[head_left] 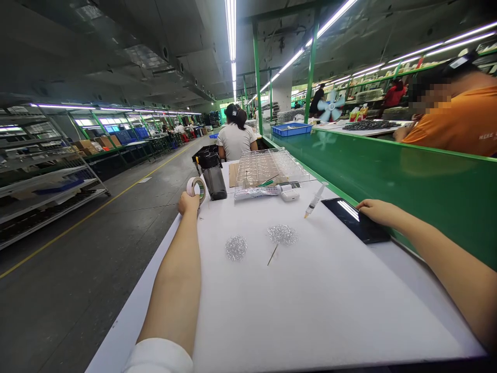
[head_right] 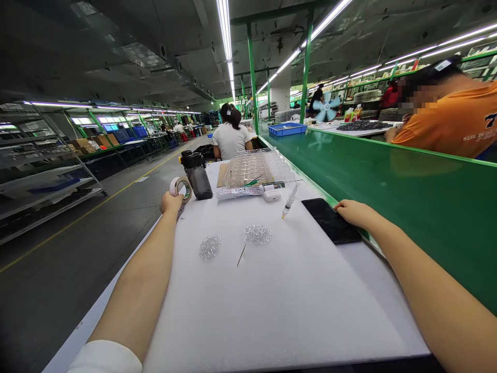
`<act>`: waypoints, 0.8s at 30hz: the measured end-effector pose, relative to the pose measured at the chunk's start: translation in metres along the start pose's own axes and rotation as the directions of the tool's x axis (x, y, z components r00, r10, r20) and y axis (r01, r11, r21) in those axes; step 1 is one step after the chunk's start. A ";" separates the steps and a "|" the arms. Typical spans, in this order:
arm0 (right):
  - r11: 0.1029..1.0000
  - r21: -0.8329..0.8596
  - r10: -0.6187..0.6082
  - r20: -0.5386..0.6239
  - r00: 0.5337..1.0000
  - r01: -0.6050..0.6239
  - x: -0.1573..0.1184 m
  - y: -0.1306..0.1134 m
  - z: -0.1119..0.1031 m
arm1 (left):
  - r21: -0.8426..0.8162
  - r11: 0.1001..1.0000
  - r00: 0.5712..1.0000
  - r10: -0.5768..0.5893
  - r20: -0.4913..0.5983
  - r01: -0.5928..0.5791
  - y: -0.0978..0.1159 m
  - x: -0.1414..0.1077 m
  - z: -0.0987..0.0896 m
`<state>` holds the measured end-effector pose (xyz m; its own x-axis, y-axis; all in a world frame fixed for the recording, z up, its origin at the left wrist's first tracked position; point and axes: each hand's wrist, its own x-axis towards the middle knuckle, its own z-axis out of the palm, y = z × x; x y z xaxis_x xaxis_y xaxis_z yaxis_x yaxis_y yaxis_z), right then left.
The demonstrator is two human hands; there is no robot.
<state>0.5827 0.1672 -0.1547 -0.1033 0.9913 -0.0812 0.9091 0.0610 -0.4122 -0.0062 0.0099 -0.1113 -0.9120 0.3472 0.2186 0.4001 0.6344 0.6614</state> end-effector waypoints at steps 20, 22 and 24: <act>0.999 -0.017 -0.034 0.007 0.999 0.034 -0.003 -0.003 -0.002 | -0.016 0.998 0.998 0.062 0.001 -0.062 0.003 -0.002 0.000; 1.000 -0.013 -0.027 0.007 1.000 0.027 -0.005 -0.005 -0.003 | -0.003 0.999 0.999 0.050 0.017 -0.050 0.004 -0.004 -0.002; 1.000 -0.010 -0.021 0.012 1.000 0.021 -0.008 -0.007 -0.004 | -0.008 0.999 0.999 0.039 0.018 -0.039 0.004 -0.006 -0.004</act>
<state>0.5788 0.1594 -0.1475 -0.1273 0.9884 -0.0833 0.9105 0.0831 -0.4051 0.0008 0.0081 -0.1072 -0.8940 0.3840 0.2311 0.4342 0.6146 0.6585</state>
